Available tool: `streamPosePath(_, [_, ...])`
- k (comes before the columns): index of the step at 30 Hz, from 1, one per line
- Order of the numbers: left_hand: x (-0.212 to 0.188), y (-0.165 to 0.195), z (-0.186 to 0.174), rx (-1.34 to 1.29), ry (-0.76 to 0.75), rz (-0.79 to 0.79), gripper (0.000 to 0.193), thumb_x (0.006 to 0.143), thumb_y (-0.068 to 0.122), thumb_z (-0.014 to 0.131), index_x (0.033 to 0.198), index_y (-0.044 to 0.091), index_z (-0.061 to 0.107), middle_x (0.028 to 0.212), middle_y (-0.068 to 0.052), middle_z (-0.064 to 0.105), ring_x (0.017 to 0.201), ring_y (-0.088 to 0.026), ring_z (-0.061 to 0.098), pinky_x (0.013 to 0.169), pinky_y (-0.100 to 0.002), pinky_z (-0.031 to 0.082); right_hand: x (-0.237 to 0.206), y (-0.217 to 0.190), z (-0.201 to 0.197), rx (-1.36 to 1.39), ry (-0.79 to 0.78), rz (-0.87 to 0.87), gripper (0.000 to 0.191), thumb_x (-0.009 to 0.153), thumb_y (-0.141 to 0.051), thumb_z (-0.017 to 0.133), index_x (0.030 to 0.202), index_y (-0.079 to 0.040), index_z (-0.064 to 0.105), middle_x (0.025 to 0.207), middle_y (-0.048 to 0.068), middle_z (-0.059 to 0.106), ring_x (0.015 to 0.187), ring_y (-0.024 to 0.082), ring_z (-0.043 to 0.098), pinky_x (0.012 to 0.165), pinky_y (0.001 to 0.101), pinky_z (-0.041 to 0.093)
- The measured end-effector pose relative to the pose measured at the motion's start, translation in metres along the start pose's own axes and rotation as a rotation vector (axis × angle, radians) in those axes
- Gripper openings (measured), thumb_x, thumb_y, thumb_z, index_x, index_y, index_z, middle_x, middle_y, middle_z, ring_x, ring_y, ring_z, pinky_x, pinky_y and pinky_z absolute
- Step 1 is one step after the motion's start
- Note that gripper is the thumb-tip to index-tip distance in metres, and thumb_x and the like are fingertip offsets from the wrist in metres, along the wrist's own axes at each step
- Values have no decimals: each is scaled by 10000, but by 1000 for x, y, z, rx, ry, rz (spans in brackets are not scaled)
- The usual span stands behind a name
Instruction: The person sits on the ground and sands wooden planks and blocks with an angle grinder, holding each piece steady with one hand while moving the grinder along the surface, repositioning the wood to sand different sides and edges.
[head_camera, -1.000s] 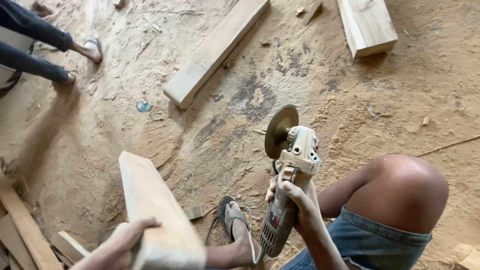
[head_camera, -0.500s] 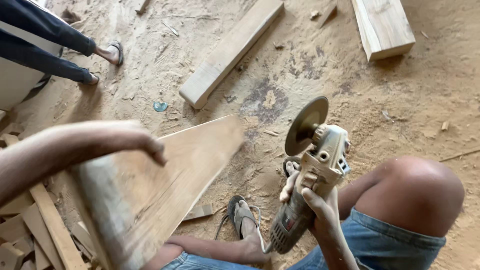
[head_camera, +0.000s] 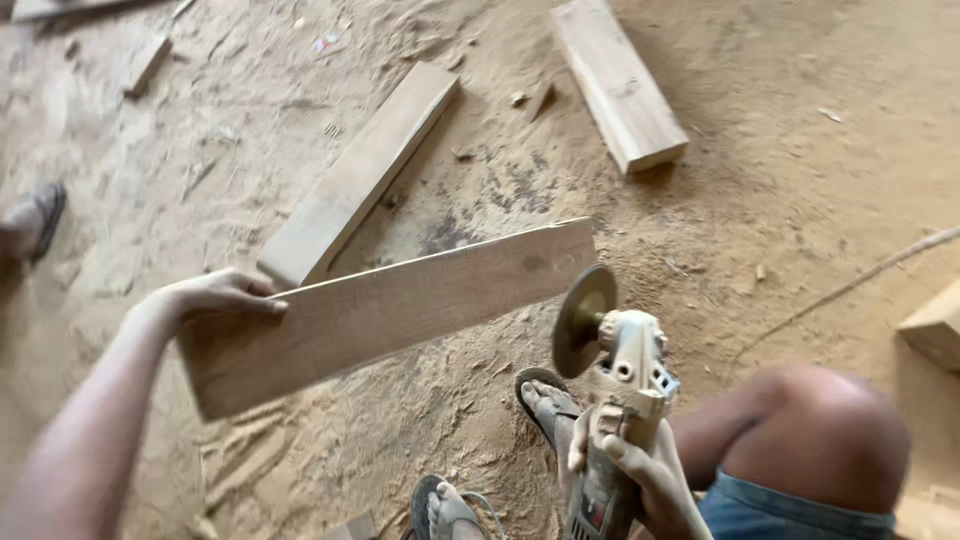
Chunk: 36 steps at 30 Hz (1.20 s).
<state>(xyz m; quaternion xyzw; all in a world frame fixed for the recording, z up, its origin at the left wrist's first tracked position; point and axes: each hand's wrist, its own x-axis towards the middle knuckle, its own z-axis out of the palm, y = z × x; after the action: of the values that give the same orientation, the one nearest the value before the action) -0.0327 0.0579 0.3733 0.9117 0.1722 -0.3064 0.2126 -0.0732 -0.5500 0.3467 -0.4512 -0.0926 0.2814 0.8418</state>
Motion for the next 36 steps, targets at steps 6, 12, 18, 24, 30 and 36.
streamPosePath(6, [-14, -17, 107, 15, 356, -57, 531, 800, 463, 824, 1138, 61, 748, 1090, -139, 763, 999, -321, 735, 881, -431, 588, 55, 31, 36, -126, 130, 161, 420, 859, -244, 684, 1142, 35, 549, 904, 156, 648, 792, 237, 669, 692, 367, 570])
streamPosePath(12, [-92, 110, 248, -560, -350, 322, 975, 786, 639, 773, 1462, 1, 477, 1378, -192, 608, 1278, -284, 621, 1078, -412, 514, 120, 77, 59, -331, 115, 356, 378, 874, -218, 732, 1129, 31, 607, 880, 105, 691, 743, 180, 693, 689, 345, 592])
streamPosePath(18, [-73, 164, 305, -1167, -118, 380, 960, 687, 375, 950, 1358, -162, 521, 1273, -409, 644, 1116, -425, 681, 936, -497, 601, 158, 148, 87, -466, 74, 343, 307, 850, -179, 790, 1029, 37, 666, 800, 87, 704, 673, 161, 693, 640, 304, 602])
streamPosePath(24, [-45, 69, 282, -759, -412, 201, 1031, 691, 388, 920, 1515, 60, 394, 1465, -150, 553, 1335, -242, 575, 1108, -377, 486, 148, 202, 78, -324, 167, 341, 259, 817, -158, 795, 989, -2, 679, 755, 70, 706, 624, 149, 682, 577, 311, 581])
streamPosePath(30, [27, 56, 210, 606, 131, -88, 1473, 600, 489, 1013, 1626, 262, -18, 1702, -171, 116, 1540, -380, 200, 1228, -473, 276, 172, 197, 60, -320, 237, 231, 216, 803, -149, 798, 927, -17, 680, 689, 57, 671, 551, 151, 653, 512, 307, 542])
streamPosePath(36, [143, 17, 165, 158, 171, -202, 1226, 714, 737, 830, 1600, 253, 135, 1643, -52, 244, 1526, -294, 182, 1221, -563, 155, 213, 185, 39, -341, 333, 295, 315, 764, -125, 804, 1021, -6, 665, 749, 68, 690, 578, 165, 677, 544, 319, 566])
